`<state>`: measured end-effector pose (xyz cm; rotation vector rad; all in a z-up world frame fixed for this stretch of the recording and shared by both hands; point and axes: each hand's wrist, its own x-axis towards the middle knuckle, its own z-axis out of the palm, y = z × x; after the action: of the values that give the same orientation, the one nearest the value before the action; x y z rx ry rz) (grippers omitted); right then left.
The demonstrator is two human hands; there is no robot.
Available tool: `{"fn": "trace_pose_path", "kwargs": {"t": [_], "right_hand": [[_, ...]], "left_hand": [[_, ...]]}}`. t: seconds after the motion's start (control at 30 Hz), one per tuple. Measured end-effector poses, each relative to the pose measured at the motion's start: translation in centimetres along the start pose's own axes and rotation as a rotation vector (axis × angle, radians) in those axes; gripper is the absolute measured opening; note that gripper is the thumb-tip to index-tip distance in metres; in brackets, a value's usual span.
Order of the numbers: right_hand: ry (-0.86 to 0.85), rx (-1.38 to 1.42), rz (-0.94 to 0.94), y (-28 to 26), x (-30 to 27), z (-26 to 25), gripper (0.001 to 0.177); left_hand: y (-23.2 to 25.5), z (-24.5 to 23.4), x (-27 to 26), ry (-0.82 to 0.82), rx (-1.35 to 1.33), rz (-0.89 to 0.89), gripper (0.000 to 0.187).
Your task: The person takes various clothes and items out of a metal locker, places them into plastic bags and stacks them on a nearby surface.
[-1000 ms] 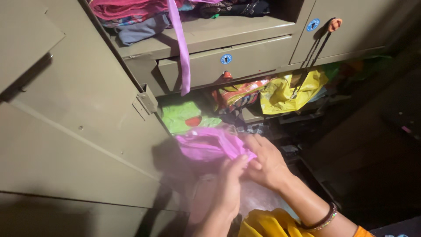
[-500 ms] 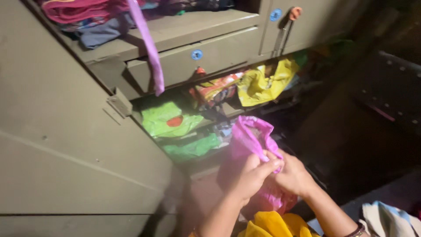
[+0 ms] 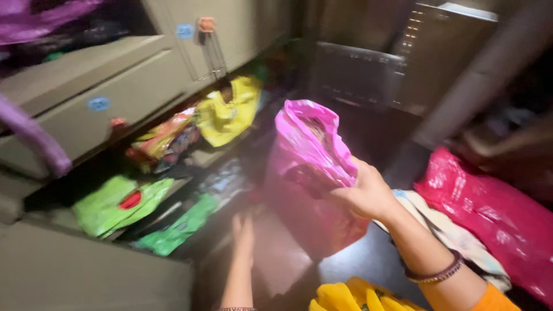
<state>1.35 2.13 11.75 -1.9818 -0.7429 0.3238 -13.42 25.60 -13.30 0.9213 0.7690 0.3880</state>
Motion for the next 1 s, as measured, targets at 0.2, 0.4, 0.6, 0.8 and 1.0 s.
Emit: {"fn": "trace_pose_path", "kwargs": {"t": [0.2,0.4,0.6,0.8,1.0], "right_hand": [[0.133,0.337,0.043,2.0,-6.2,-7.6,0.069],[0.334,0.584,0.183,6.0,-14.6,-15.8,0.07],[0.662,0.598,0.216,11.9,-21.9,-22.8,0.062],[0.87,0.645,0.309,20.5,-26.4,-28.6,0.055],[0.9,0.498,0.681,34.1,-30.6,-27.2,0.058]], "left_hand": [[-9.1,7.7,-1.0,-0.499,-0.186,-0.293,0.068],[-9.4,13.9,-3.3,-0.499,-0.278,-0.473,0.09],[-6.1,24.4,-4.1,-0.643,0.214,-0.202,0.075],[-3.5,39.8,-5.6,-0.769,0.237,0.087,0.073],[-10.6,46.7,-3.7,-1.04,1.111,0.689,0.087]]}}
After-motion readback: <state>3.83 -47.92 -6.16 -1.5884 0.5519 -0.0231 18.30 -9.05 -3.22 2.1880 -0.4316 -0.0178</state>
